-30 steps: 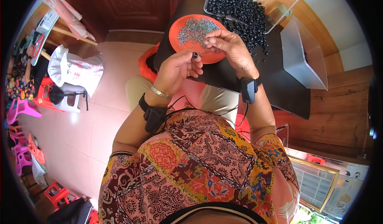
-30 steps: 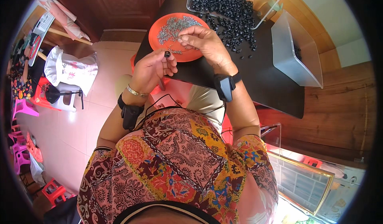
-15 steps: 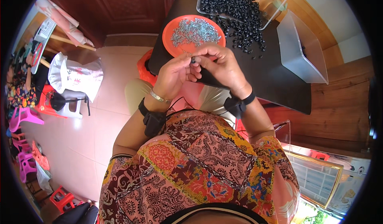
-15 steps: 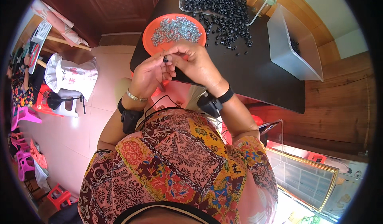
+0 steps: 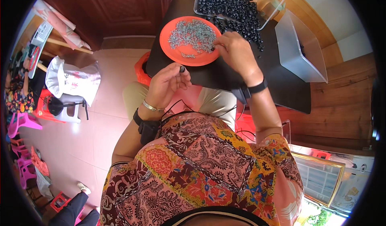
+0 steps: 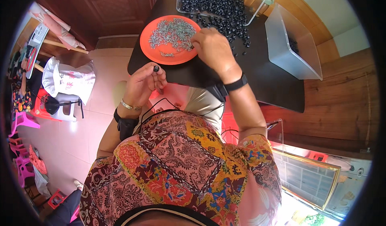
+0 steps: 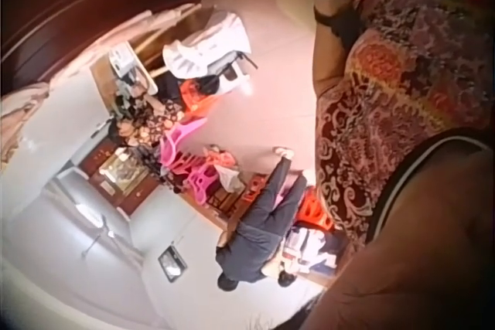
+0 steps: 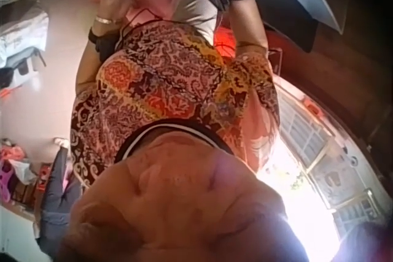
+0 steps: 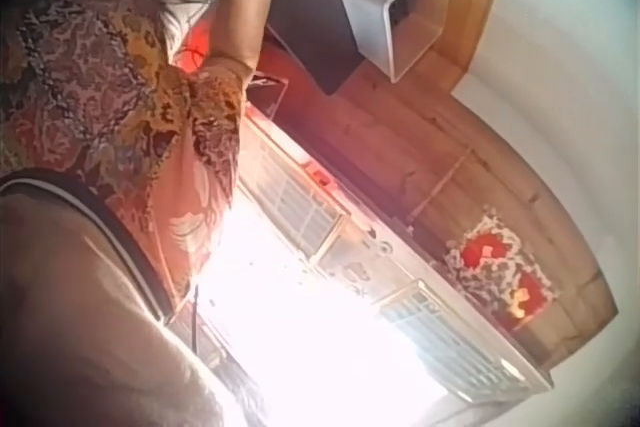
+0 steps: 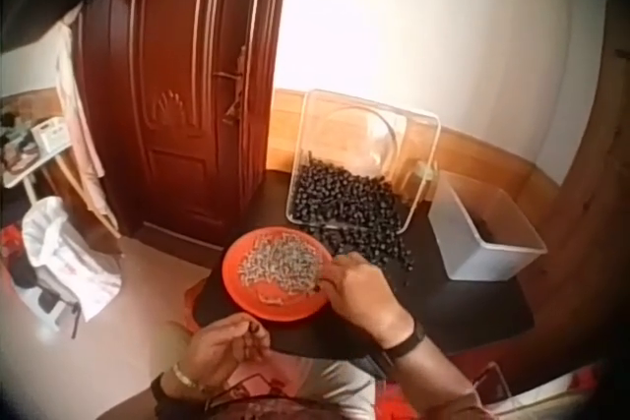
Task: Manually insert small silver metal pins into black beads and place them aside.
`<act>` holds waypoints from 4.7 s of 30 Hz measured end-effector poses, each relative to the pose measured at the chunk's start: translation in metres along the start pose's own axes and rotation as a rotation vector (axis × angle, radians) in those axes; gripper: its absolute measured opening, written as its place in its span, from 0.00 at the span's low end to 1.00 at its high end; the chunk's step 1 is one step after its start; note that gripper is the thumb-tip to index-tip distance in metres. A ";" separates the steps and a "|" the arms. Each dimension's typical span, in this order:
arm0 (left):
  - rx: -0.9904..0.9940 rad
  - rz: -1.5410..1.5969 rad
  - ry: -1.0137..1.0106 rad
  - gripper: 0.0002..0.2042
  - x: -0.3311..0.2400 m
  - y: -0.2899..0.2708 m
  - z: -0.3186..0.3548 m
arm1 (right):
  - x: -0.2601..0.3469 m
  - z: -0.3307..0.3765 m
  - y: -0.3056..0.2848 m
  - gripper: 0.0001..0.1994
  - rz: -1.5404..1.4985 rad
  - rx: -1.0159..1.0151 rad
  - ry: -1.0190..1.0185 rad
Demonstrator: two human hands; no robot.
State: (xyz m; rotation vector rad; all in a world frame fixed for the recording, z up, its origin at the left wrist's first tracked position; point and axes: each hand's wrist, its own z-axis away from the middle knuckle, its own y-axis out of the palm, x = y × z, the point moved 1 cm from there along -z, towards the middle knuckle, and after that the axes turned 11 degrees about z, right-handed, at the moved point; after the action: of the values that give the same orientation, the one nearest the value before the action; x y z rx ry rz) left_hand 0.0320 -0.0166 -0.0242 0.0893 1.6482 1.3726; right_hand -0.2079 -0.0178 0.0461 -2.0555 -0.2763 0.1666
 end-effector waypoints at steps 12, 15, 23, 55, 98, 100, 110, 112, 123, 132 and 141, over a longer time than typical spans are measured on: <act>-0.017 0.035 0.010 0.11 -0.002 -0.003 0.003 | -0.006 -0.024 0.043 0.04 0.243 0.274 -0.212; -0.030 0.035 0.005 0.11 -0.002 -0.002 0.003 | -0.004 -0.023 0.044 0.04 0.226 0.255 -0.165; -0.030 0.027 -0.005 0.11 0.001 0.001 0.002 | -0.005 -0.024 0.045 0.04 0.163 0.289 -0.173; 0.040 0.039 -0.019 0.14 0.003 0.028 -0.010 | 0.045 0.007 -0.002 0.06 -1.230 0.224 0.017; 0.007 0.117 0.067 0.13 0.007 0.041 -0.012 | 0.072 0.030 0.005 0.18 -0.630 -0.311 0.031; 0.030 0.117 0.072 0.13 0.008 0.041 -0.012 | 0.072 0.030 0.007 0.20 -0.560 -0.357 0.011; 0.095 0.121 0.072 0.14 0.006 0.046 -0.011 | 0.075 0.031 0.010 0.18 -0.465 -0.445 -0.025; 0.101 0.138 0.076 0.15 0.008 0.043 -0.013 | 0.075 0.032 0.011 0.18 -0.450 -0.420 -0.008; 0.038 0.118 0.098 0.16 0.019 0.032 -0.020 | 0.080 0.034 0.019 0.14 -0.299 -0.442 -0.044; -0.082 0.084 0.019 0.15 0.005 0.025 -0.015 | 0.019 0.015 -0.045 0.11 -0.047 -0.497 0.010; -0.105 0.095 0.002 0.14 0.002 0.008 -0.016 | -0.116 0.014 -0.122 0.12 0.762 -0.774 0.407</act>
State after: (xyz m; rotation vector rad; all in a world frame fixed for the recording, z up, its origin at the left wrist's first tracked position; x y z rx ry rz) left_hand 0.0158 -0.0237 -0.0206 0.1060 1.5873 1.5289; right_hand -0.3380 0.0200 0.1466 -2.8005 0.8327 0.1009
